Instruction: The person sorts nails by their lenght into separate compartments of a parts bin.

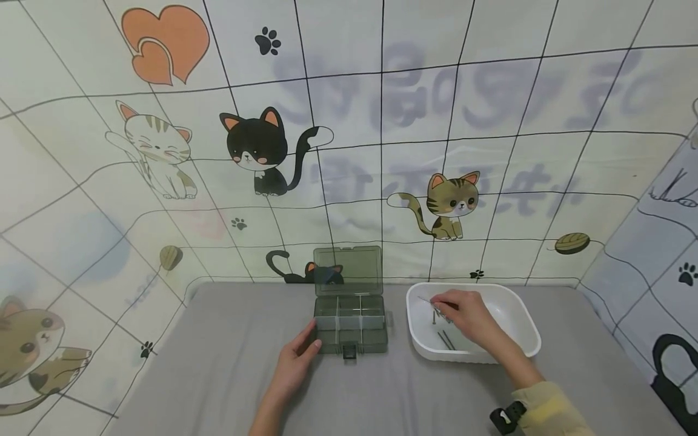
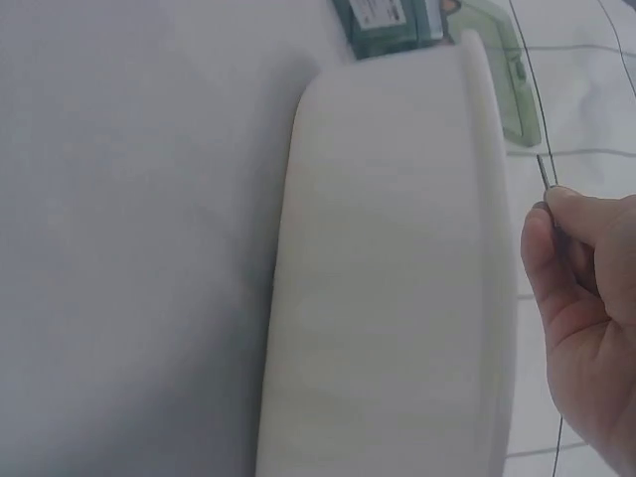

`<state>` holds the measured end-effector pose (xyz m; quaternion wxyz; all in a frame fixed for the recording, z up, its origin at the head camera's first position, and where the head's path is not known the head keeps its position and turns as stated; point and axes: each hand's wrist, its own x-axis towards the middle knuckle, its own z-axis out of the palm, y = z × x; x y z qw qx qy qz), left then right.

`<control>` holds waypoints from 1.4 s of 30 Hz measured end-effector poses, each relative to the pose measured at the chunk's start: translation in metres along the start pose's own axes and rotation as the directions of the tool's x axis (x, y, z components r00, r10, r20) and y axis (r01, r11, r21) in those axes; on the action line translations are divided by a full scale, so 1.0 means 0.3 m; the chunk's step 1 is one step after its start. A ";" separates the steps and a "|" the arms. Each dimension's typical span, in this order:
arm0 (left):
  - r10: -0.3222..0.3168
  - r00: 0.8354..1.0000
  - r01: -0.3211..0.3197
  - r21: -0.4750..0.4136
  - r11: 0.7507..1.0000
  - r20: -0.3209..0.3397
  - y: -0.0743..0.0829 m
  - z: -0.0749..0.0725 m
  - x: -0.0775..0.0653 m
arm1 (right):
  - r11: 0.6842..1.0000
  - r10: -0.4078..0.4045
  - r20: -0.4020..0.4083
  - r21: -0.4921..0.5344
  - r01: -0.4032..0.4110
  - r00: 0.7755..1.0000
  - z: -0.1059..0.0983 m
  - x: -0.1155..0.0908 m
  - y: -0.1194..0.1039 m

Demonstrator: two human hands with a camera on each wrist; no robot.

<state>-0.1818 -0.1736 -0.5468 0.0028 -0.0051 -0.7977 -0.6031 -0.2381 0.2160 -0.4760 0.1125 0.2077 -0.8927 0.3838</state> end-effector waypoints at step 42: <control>0.027 1.000 -0.028 0.027 0.999 0.012 -0.005 -0.003 0.005 | 0.974 -0.224 0.154 0.010 0.225 0.962 0.253 0.067 -0.170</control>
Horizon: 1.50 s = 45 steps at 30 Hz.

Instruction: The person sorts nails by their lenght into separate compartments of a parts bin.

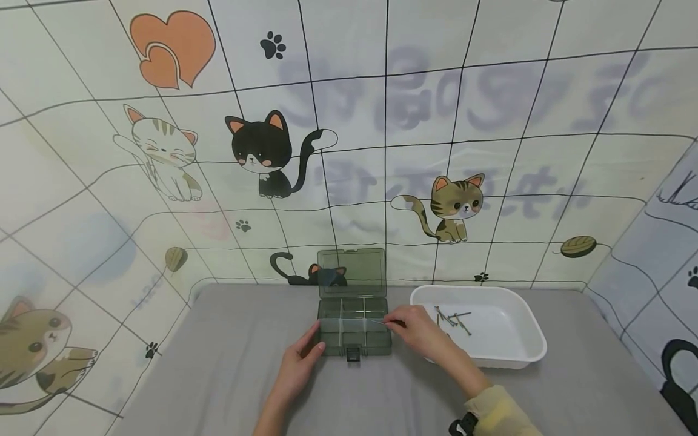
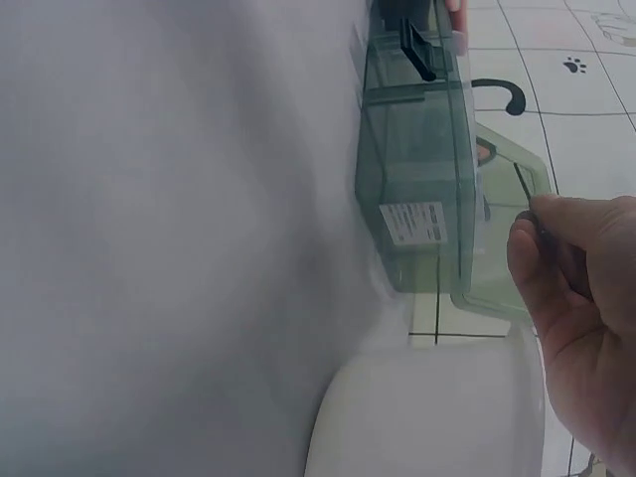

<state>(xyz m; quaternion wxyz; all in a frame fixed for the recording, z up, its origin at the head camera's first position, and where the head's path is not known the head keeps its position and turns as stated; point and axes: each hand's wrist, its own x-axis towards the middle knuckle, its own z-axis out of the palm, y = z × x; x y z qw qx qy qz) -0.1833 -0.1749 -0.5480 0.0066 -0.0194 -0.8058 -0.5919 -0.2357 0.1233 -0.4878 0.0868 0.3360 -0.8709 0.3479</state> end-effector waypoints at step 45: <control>0.007 1.000 -0.007 -0.029 1.000 0.001 -0.001 0.004 0.003 | 0.962 0.260 -0.259 -0.012 -0.272 0.930 -0.243 -0.184 0.180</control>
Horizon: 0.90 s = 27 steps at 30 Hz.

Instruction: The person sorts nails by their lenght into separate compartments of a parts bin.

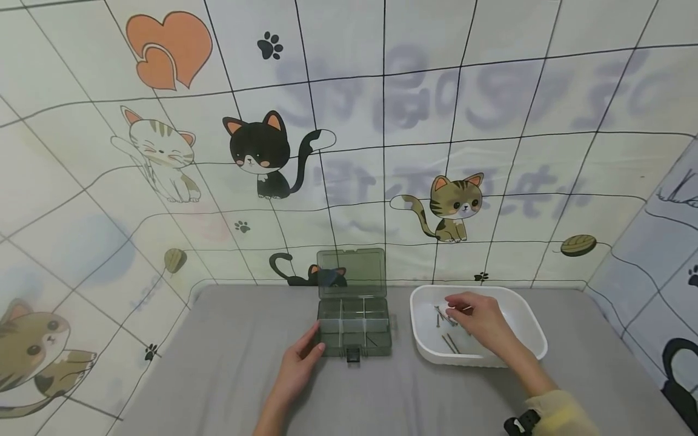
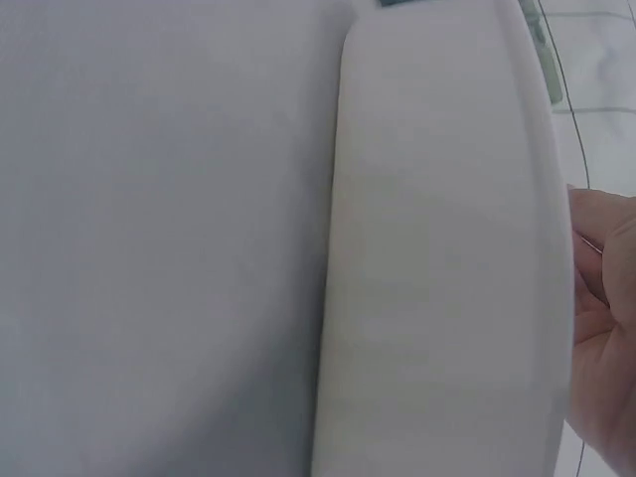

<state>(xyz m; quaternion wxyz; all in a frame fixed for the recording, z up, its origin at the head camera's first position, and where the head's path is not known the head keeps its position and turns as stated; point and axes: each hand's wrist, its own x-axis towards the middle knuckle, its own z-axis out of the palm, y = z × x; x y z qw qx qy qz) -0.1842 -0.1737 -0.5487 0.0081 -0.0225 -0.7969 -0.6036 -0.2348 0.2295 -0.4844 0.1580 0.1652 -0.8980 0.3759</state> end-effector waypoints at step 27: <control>-0.029 0.999 0.029 0.014 0.999 -0.015 -0.001 0.001 -0.003 | 0.975 0.207 0.313 -0.144 -0.169 0.927 0.062 0.040 0.111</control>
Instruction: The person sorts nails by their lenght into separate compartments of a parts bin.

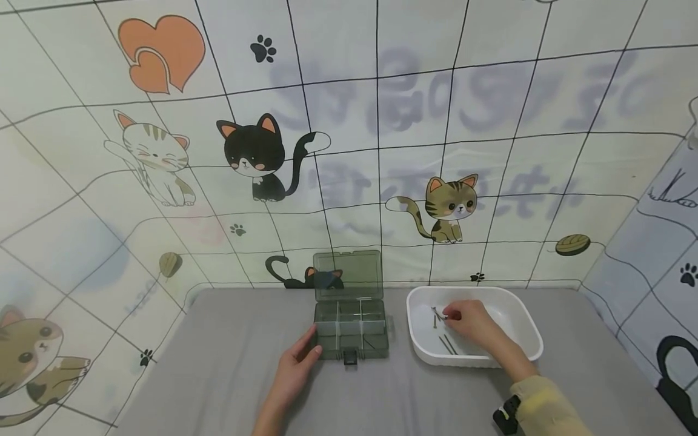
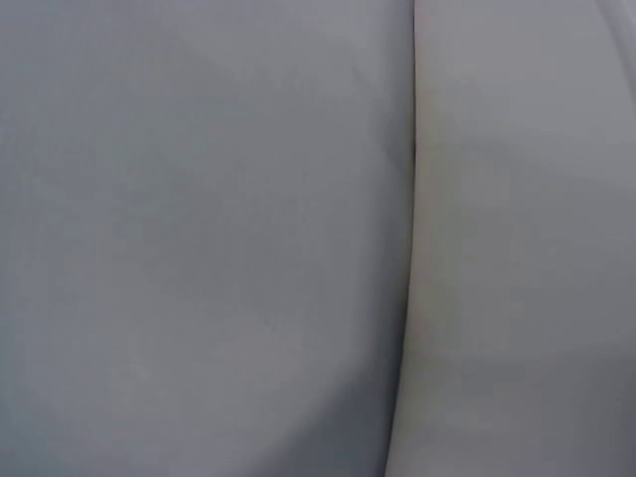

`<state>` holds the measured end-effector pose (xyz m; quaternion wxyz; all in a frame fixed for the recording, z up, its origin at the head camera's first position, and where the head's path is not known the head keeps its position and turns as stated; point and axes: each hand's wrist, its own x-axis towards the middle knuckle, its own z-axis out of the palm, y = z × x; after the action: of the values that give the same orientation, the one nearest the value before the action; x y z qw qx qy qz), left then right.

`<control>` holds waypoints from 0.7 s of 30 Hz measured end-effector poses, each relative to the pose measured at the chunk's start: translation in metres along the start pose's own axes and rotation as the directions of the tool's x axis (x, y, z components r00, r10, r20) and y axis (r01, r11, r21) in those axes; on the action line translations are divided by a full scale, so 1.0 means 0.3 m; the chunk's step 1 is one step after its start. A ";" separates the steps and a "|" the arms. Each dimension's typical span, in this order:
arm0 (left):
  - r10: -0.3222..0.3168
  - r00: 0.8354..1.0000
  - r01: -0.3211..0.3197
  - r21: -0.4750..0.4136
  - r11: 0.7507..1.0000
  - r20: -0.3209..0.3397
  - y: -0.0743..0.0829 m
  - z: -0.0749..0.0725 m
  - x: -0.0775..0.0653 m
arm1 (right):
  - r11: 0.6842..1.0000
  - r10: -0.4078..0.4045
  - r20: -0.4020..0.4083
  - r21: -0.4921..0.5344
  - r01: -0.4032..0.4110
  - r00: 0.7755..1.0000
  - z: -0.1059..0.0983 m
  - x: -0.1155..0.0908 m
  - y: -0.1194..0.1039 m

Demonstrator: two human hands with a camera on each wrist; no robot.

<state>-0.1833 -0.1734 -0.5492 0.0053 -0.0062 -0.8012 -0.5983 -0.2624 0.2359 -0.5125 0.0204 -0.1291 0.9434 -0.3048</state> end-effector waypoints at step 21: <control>-0.014 1.000 0.014 -0.006 1.000 -0.005 0.009 0.005 -0.003 | 0.994 -0.024 0.036 -0.109 0.028 0.999 0.012 0.044 0.010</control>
<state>-0.1825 -0.1712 -0.5472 0.0032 0.0007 -0.7994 -0.6007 -0.2756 0.2328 -0.5167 0.0259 -0.1475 0.9565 -0.2505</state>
